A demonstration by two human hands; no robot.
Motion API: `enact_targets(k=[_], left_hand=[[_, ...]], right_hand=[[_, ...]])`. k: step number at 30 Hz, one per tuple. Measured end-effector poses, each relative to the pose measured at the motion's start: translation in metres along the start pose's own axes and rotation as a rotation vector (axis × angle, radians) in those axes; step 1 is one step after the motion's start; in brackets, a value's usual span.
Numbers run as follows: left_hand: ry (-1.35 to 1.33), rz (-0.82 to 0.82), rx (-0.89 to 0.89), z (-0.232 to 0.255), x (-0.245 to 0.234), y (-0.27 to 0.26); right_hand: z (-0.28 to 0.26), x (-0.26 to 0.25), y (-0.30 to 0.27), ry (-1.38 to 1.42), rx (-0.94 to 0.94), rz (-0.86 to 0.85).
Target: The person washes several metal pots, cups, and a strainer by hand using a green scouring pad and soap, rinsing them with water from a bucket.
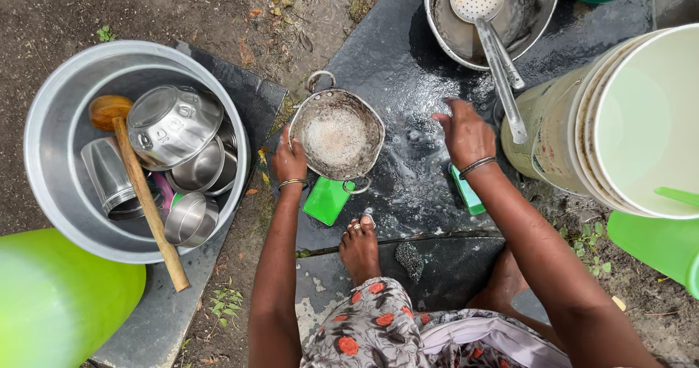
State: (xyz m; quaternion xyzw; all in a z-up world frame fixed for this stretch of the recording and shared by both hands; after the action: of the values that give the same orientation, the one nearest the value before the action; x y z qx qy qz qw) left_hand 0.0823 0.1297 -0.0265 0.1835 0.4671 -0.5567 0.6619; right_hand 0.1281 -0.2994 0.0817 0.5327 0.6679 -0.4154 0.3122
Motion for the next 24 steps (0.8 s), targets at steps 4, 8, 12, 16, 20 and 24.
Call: enact_targets(k=[4, 8, 12, 16, 20, 24], left_hand=[[-0.052, 0.014, -0.003, 0.012, -0.040, -0.007], [0.134, 0.264, 0.173, 0.079, -0.076, -0.064], [-0.049, 0.212, 0.232, 0.115, -0.076, -0.116], [-0.401, -0.016, 0.271, 0.139, -0.062, -0.123], [-0.491, -0.123, 0.313, 0.152, -0.047, -0.133], [-0.510, -0.251, 0.182, 0.146, -0.022, -0.132]], right_hand=[[0.030, -0.085, 0.032, -0.284, 0.091, 0.243], [0.096, 0.001, 0.058, -0.360, 0.333, -0.559], [0.097, 0.040, 0.013, 0.496, 0.460, -0.397], [0.070, 0.029, -0.009, 1.433, 0.517, -0.368], [0.076, 0.012, 0.009, 1.342, 0.596, -0.215], [0.057, 0.031, -0.005, 1.236, 0.489, -0.307]])
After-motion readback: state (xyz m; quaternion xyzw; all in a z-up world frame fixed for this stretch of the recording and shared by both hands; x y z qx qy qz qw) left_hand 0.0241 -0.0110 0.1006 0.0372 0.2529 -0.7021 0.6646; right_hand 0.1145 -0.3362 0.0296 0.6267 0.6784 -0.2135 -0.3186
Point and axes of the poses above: each hand's wrist, its own y-axis towards the middle knuckle, its own x-axis out of the palm, z = x × y, the point moved 7 cm from there along y, towards the middle knuckle, and after that the axes turned 7 degrees about -z, right-handed, at the moved point
